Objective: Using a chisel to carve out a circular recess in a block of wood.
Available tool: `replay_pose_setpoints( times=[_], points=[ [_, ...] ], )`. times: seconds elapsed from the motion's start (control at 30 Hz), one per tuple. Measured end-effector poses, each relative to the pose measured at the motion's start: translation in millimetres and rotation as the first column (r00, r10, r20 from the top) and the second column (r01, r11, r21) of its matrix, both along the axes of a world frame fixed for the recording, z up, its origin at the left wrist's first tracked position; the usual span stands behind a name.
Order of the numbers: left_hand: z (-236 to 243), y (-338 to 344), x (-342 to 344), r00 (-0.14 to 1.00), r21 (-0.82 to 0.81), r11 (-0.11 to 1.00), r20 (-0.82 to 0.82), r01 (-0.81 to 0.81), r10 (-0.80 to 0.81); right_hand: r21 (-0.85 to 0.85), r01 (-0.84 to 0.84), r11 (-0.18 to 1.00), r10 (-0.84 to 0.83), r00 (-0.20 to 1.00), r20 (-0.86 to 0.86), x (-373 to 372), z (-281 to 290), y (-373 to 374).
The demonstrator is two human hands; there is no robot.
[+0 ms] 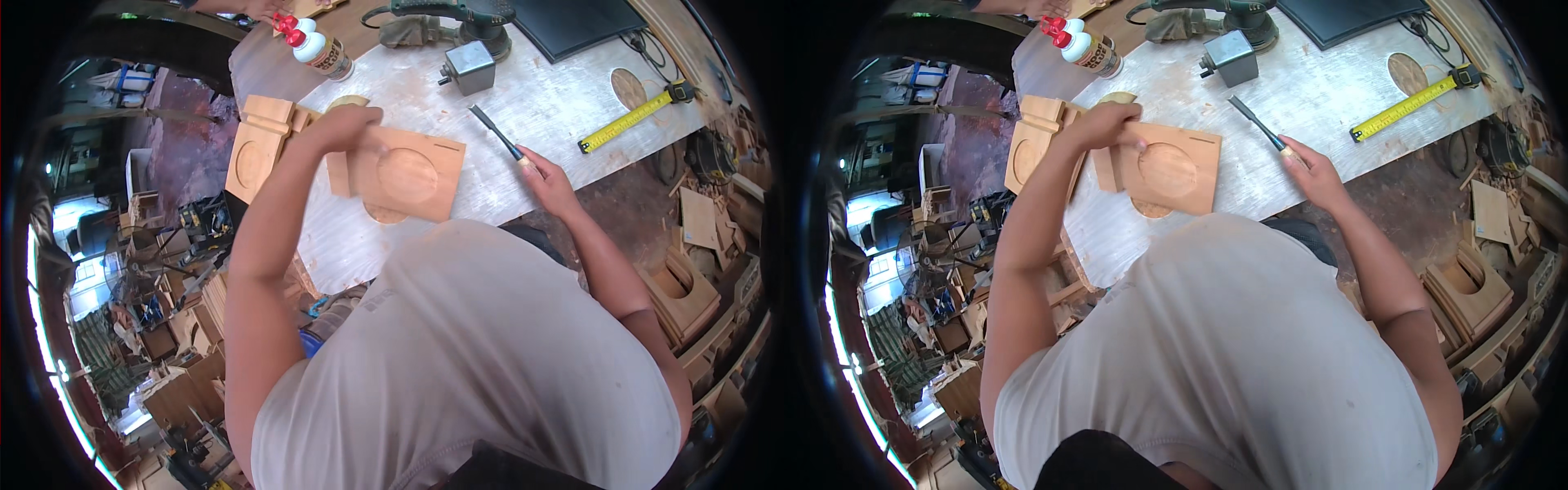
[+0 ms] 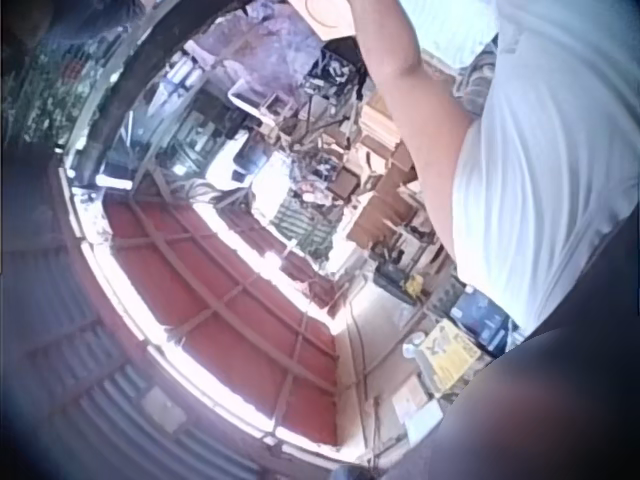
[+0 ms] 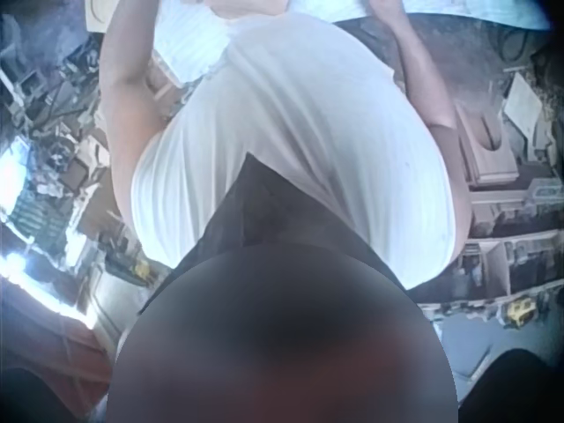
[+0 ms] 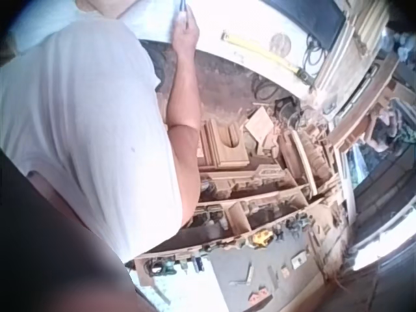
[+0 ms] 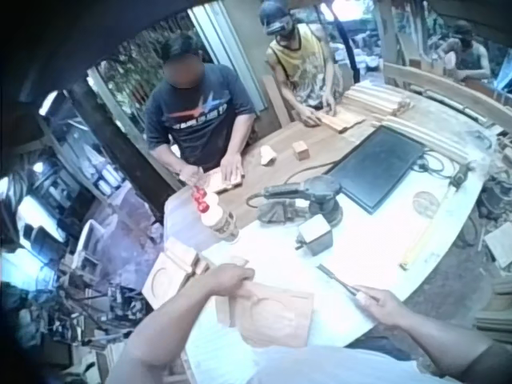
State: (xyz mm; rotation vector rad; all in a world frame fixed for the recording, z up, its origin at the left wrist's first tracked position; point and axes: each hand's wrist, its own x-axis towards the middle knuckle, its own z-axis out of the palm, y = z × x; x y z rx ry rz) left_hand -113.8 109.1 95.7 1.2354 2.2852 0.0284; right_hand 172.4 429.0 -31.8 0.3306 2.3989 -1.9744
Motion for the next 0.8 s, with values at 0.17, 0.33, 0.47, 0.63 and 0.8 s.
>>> replay_pose_setpoints(
  times=[0.17, 0.33, 0.47, 0.63, 0.8],
  points=[
    [80.5, -37.6, 65.5, 0.959, 0.114, 0.987, -0.246, -0.114, 0.139, -0.020, -0.055, 0.998, 0.055, 0.998, 0.003, -5.3, -1.6, 6.2],
    [10.0, -63.3, 98.0, 0.743, 0.383, 0.896, -0.662, 0.226, 0.096, -0.018, -0.075, 0.997, 0.075, 0.997, -0.028, -8.2, 0.1, 5.0],
    [3.2, -69.2, 106.2, 0.723, 0.507, 0.847, -0.644, 0.157, 0.251, -0.030, -0.101, 0.994, 0.101, 0.995, -0.017, -7.7, 2.5, 5.7],
    [3.6, -75.0, 123.6, 0.707, 0.732, 0.538, -0.109, -0.418, 0.699, -0.092, -0.067, 0.994, 0.071, 0.997, 0.042, -7.0, 0.8, 5.3],
    [-51.6, -94.4, 143.6, 0.356, 0.593, -0.034, 0.527, -0.805, 0.772, -0.075, -0.054, 0.996, 0.059, 0.996, 0.073, -6.4, 4.1, 3.0]
  ],
)
